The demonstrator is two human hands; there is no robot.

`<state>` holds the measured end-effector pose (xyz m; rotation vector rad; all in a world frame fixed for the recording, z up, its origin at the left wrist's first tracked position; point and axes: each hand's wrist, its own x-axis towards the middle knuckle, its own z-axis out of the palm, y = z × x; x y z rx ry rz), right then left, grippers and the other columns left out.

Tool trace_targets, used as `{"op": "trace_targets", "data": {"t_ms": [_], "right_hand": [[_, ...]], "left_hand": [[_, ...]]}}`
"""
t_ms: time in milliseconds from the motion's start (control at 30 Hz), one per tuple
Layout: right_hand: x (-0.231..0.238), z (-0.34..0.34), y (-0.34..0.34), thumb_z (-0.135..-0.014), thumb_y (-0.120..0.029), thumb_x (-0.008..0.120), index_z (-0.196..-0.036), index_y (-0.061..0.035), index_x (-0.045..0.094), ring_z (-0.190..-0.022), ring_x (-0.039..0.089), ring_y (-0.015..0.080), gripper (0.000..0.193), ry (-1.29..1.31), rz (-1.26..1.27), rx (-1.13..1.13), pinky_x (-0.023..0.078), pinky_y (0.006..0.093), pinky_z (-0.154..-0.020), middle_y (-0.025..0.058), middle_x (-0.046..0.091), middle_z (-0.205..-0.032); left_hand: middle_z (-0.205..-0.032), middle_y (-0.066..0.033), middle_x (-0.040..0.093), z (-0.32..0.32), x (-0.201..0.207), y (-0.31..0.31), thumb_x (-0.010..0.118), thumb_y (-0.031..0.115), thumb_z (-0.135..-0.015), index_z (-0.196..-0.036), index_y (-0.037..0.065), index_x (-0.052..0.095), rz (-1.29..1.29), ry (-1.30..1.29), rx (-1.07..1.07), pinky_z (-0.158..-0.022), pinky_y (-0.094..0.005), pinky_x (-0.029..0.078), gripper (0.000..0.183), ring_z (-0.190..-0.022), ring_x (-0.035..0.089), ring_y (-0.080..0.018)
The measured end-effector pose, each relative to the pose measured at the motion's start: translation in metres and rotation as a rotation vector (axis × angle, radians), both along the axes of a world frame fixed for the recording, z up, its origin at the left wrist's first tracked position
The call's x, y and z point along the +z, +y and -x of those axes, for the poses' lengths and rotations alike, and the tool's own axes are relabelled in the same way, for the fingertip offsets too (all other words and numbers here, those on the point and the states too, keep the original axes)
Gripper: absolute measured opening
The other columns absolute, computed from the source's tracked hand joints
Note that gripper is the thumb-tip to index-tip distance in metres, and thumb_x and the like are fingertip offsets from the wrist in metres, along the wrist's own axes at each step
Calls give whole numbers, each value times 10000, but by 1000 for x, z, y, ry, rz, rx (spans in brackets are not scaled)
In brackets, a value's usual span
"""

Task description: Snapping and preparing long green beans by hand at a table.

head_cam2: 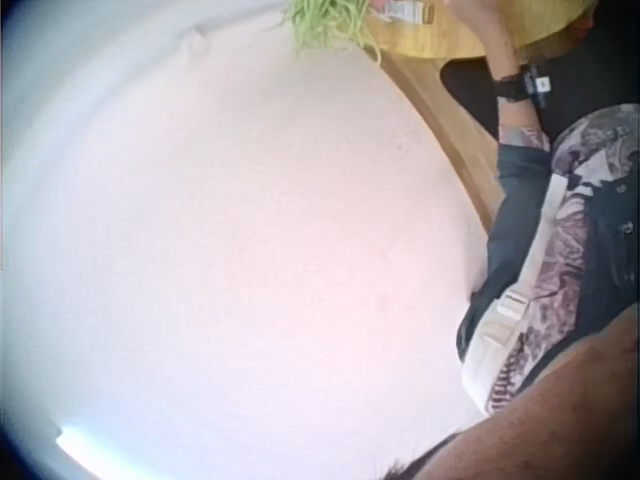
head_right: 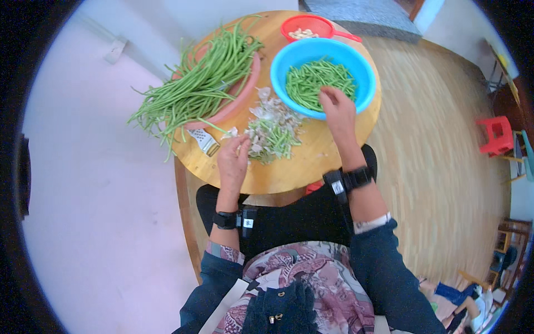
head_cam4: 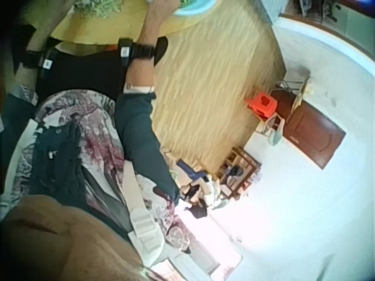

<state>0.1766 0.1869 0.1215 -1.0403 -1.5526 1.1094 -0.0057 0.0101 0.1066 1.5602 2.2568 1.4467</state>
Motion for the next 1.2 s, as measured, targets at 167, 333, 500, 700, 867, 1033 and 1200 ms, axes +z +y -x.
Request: {"op": "trace_targets", "data": {"t_ms": [167,333,500,700,867,1033,1200], "right_hand": [[-15,-7,-13,-767,-99,605,-904,18,603,-718,580,130,180,-92,-106,-41,455,254,-656,75,624,-798],[-24,-11,-10,-734,-56,635,-807,5,578,-629,520,92,111,-100,22,12,420,221,-574,33,569,-711],[-25,-12,-11,-720,-44,645,-825,-8,567,-613,500,85,135,-172,-70,48,401,206,-544,22,542,-702],[-14,-2,-15,-685,-52,644,-949,-49,580,-761,552,192,272,-320,-299,25,445,279,-648,78,566,-846],[-21,-5,-10,-667,-109,653,-945,-78,598,-868,531,255,285,-530,-540,28,434,336,-749,91,571,-887],[-14,-4,-12,-668,-113,644,-810,-85,619,-849,521,261,146,-654,-466,96,433,356,-715,58,575,-855],[-13,-4,-9,-657,-105,651,-780,-78,614,-836,522,259,131,-676,-471,119,430,355,-699,60,575,-834]], "left_hand": [[-602,-126,554,-5,15,-1,709,125,-658,-610,-8,577,6,-148,92,-511,-323,407,193,-537,537,-252],[-560,-96,520,-3,16,1,726,129,-638,-574,2,536,120,-102,125,-481,-304,382,237,-492,495,-209],[-594,-122,543,-1,1,2,733,87,-603,-725,13,555,163,-78,142,-522,-341,414,229,-525,531,-270],[-719,-92,501,-7,-9,0,705,58,-602,-897,28,555,85,62,148,-555,-335,412,332,-635,518,-220],[-725,-93,503,-8,-3,-7,739,102,-578,-877,39,569,194,-42,85,-582,-344,421,350,-684,540,-242],[-722,-114,543,-9,-2,-7,713,116,-621,-762,31,552,343,-123,74,-598,-353,425,230,-719,550,-283],[-815,-148,565,-14,-5,-6,640,64,-681,-802,23,552,339,-225,57,-637,-374,439,155,-763,550,-323]]}}
